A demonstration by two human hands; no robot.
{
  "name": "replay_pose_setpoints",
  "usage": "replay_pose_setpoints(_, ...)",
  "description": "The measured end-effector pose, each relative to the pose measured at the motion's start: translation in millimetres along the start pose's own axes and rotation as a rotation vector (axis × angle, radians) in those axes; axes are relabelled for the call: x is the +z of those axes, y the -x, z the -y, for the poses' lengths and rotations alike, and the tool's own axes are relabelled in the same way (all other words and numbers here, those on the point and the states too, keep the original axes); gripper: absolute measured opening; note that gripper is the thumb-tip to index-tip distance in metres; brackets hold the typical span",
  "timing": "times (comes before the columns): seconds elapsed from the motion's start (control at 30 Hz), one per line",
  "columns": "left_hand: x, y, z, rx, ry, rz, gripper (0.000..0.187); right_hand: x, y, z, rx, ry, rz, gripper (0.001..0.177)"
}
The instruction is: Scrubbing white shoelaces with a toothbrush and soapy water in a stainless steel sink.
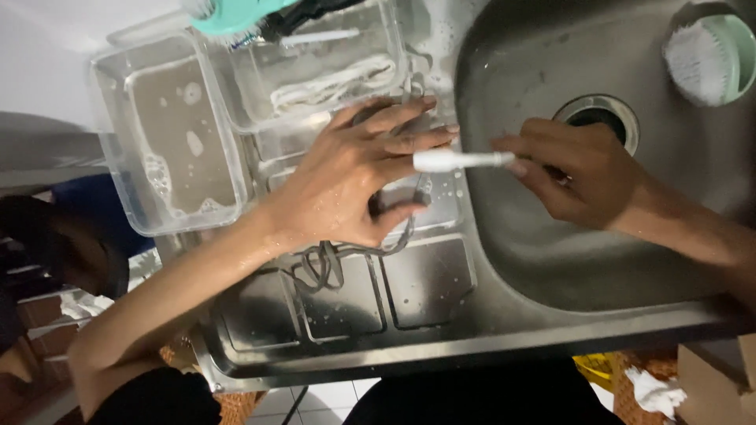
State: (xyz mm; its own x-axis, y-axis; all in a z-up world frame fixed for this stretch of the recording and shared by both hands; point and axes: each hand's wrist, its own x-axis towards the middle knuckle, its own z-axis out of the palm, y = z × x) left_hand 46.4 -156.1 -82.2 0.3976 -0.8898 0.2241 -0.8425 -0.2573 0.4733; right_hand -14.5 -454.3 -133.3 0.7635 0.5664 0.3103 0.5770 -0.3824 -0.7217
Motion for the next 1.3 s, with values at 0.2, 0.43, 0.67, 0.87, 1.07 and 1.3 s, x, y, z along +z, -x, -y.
replay_pose_setpoints(0.2,8.1,9.9,3.5,-0.067,0.055,0.052,0.074,-9.1,30.5,-28.7,0.010,0.581,0.161,0.027)
replay_pose_setpoints(0.43,8.4,15.2,4.1,-0.224,0.138,0.087,0.132,-3.8,26.7,-3.6,0.003,0.799,0.119,0.029)
replay_pose_setpoints(0.67,11.0,15.4,2.7,-0.282,0.105,0.146,0.139,-19.8,6.6,32.3,0.499,0.587,0.614,0.031)
replay_pose_setpoints(0.87,8.7,13.9,-0.3,-0.278,0.096,0.171,0.131,-3.4,24.4,10.2,0.647,0.387,0.522,0.039)
replay_pose_setpoints(1.07,7.5,12.0,-2.9,-0.276,0.062,0.170,0.131,1.5,38.4,27.1,1.216,0.012,0.493,0.035)
replay_pose_setpoints(1.3,3.5,9.5,-5.2,-0.258,0.022,0.167,0.115,-7.0,40.5,36.8,0.414,0.867,0.377,0.047)
